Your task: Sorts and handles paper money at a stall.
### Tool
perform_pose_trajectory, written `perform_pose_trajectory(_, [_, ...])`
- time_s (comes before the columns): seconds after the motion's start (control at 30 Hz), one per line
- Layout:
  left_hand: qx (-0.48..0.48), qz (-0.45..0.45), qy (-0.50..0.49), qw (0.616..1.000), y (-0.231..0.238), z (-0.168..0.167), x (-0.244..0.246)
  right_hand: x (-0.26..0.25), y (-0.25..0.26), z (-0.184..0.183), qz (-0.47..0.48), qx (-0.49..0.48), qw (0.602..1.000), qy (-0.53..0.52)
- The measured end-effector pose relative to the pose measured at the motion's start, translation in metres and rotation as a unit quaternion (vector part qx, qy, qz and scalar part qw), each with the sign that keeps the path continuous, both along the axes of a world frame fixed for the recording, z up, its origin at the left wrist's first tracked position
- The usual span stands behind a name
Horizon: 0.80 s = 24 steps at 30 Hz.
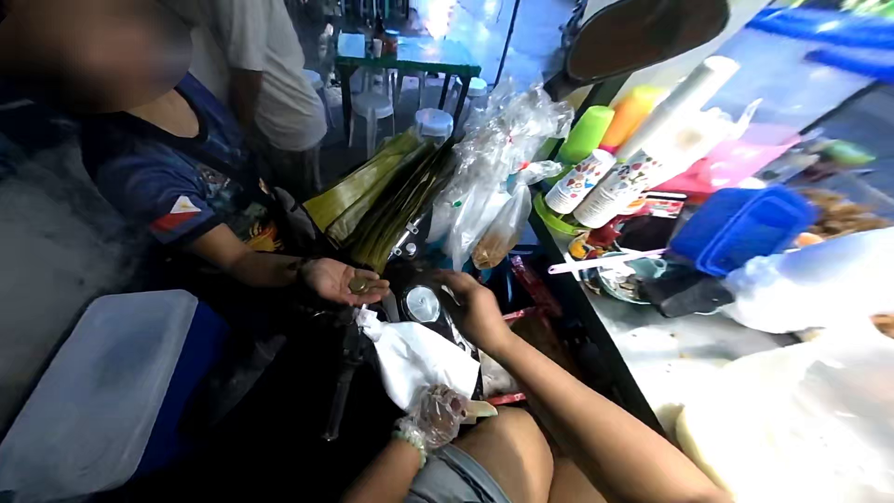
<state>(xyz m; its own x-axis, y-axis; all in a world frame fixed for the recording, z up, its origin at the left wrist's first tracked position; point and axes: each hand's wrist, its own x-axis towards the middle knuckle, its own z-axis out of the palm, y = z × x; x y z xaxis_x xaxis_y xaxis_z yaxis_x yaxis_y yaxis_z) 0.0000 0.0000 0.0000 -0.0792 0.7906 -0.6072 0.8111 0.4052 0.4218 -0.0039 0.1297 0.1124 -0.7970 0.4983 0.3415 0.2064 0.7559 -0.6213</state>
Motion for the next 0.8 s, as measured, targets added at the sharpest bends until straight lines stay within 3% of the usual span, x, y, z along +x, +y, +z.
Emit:
perform_pose_trajectory(0.07, [0.249, 0.011, -0.031, 0.968, -0.014, -0.061, -0.01, 0.061, 0.015, -0.023, -0.072, 0.02, 0.997, -0.019])
perform_pose_trajectory(0.1, [0.286, 0.012, -0.037, 0.957, -0.015, -0.067, -0.013, 0.094, 0.019, -0.033, -0.11, -0.005, 0.993, -0.046])
perform_pose_trajectory(0.2, [0.237, 0.086, -0.051, 0.966, -0.011, -0.036, -0.017, 0.171, 0.013, -0.062, -0.208, -0.123, 0.966, -0.093])
perform_pose_trajectory(0.27, [0.224, 0.194, -0.14, 0.945, -0.007, -0.01, -0.005, 0.2, 0.002, -0.072, -0.23, -0.192, 0.95, -0.086])
perform_pose_trajectory(0.33, [0.278, 0.255, -0.23, 0.897, -0.005, 0.009, 0.012, 0.213, -0.009, -0.079, -0.213, -0.258, 0.94, -0.062])
perform_pose_trajectory(0.4, [0.344, 0.261, -0.274, 0.859, -0.003, 0.027, 0.026, 0.21, -0.019, -0.078, -0.196, -0.274, 0.942, -0.019])
perform_pose_trajectory(0.57, [0.463, 0.258, -0.303, 0.792, -0.006, 0.052, 0.036, 0.195, -0.029, -0.058, -0.162, -0.181, 0.963, 0.12])
perform_pose_trajectory(0.7, [0.485, 0.245, -0.3, 0.784, -0.013, 0.065, 0.031, 0.203, -0.036, -0.047, -0.123, -0.218, 0.958, 0.142])
perform_pose_trajectory(0.8, [0.479, 0.252, -0.292, 0.788, -0.013, 0.073, 0.035, 0.21, -0.047, -0.039, -0.134, -0.306, 0.928, 0.162])
